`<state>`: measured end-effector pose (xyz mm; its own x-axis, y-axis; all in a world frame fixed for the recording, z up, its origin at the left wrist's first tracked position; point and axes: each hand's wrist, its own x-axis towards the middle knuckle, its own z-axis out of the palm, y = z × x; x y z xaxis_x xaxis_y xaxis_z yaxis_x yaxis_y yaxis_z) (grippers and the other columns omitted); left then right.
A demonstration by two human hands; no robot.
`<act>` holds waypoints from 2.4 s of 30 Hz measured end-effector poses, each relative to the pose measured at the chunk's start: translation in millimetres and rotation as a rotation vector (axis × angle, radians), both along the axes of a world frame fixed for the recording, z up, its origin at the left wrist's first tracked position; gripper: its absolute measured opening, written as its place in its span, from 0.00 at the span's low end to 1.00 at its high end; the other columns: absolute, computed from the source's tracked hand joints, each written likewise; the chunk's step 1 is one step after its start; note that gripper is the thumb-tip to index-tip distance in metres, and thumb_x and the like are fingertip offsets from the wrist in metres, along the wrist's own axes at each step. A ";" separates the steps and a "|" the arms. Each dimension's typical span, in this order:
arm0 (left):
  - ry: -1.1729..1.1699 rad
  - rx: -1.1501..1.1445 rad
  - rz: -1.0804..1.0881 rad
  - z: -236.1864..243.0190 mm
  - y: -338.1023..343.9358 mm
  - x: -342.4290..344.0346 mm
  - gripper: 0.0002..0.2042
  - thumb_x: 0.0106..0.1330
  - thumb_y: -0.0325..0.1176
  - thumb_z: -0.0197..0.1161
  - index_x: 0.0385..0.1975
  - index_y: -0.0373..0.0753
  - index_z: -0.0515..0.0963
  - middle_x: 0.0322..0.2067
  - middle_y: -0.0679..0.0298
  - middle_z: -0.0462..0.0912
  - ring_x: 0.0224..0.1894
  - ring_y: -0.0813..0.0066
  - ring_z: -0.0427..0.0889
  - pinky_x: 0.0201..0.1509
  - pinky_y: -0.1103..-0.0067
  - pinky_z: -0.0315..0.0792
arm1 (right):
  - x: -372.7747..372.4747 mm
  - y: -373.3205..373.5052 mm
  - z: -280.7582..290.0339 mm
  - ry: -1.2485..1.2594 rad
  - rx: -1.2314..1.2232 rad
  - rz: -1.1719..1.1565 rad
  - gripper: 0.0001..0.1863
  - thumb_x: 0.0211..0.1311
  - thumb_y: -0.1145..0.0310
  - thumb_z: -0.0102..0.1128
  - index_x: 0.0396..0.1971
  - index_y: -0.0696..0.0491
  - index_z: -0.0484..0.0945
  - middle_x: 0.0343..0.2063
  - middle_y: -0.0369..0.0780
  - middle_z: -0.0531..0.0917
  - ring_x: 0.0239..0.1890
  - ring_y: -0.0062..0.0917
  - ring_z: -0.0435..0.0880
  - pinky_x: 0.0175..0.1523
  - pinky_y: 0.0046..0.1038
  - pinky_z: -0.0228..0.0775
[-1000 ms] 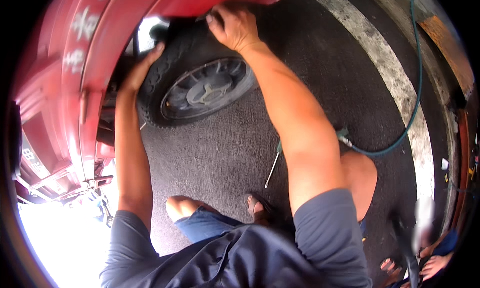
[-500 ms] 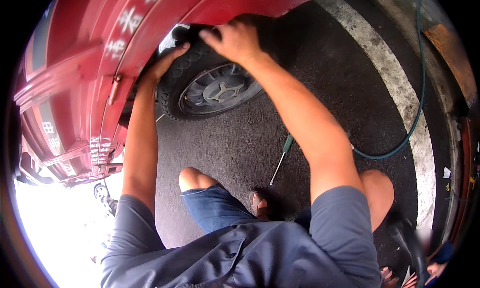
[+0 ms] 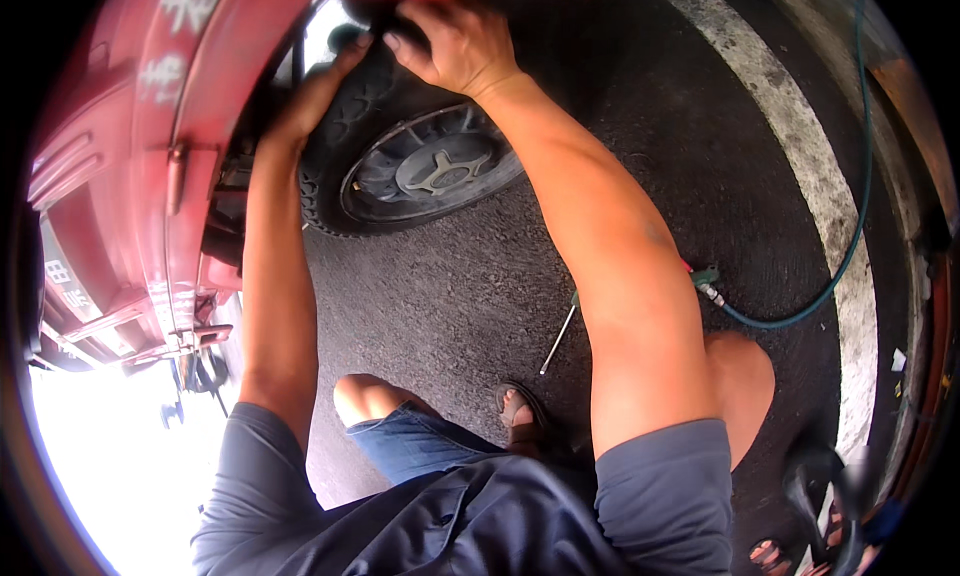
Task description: The person uses a screwdriver to adjust a tire on a wheel rim of a red vehicle and then attaches an air hose to inflate the tire.
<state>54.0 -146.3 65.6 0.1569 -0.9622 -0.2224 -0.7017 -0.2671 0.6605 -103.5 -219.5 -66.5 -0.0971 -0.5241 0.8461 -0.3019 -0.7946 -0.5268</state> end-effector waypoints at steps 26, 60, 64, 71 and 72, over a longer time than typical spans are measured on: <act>-0.835 -0.092 -0.382 15.3 8.0 -58.1 0.47 0.43 0.51 0.77 0.65 0.40 0.65 0.56 0.46 0.77 0.59 0.48 0.76 0.63 0.63 0.70 | -82.6 44.9 -29.8 0.221 0.587 0.224 0.47 0.48 0.46 0.72 0.69 0.42 0.62 0.66 0.46 0.66 0.69 0.45 0.61 0.71 0.41 0.56; -0.340 0.194 -0.381 27.3 -49.8 -46.6 0.58 0.42 0.74 0.68 0.71 0.42 0.60 0.72 0.54 0.56 0.76 0.60 0.48 0.76 0.63 0.44 | -29.2 17.4 -7.1 -0.239 0.591 -0.167 0.34 0.68 0.40 0.48 0.48 0.60 0.79 0.38 0.59 0.83 0.44 0.56 0.80 0.49 0.48 0.71; -0.427 0.267 -0.384 17.7 -53.5 -39.0 0.54 0.51 0.78 0.56 0.71 0.40 0.60 0.71 0.50 0.59 0.74 0.58 0.55 0.75 0.66 0.48 | -25.9 10.1 -5.1 -0.137 0.562 -0.184 0.33 0.68 0.40 0.48 0.49 0.58 0.79 0.35 0.57 0.83 0.40 0.57 0.81 0.47 0.49 0.72; -0.381 0.183 -0.475 19.7 -37.7 -45.1 0.44 0.61 0.71 0.53 0.69 0.43 0.65 0.66 0.52 0.69 0.70 0.59 0.64 0.71 0.71 0.57 | -17.0 2.4 -16.5 -0.210 0.360 -0.124 0.31 0.68 0.42 0.48 0.48 0.57 0.79 0.37 0.56 0.83 0.41 0.56 0.81 0.47 0.48 0.71; -0.381 0.161 -0.454 16.3 -37.5 -42.7 0.43 0.61 0.71 0.53 0.67 0.42 0.67 0.64 0.52 0.71 0.68 0.60 0.67 0.69 0.71 0.59 | -15.1 -1.8 -19.0 -0.208 0.346 -0.120 0.31 0.68 0.42 0.48 0.47 0.57 0.79 0.37 0.56 0.83 0.41 0.56 0.81 0.47 0.48 0.71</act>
<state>11.3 -183.8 81.9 -0.1639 -0.9106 -0.3795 -0.9477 0.0385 0.3169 -118.6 -221.3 -85.5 -0.3249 -0.7487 0.5778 -0.2409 -0.5253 -0.8161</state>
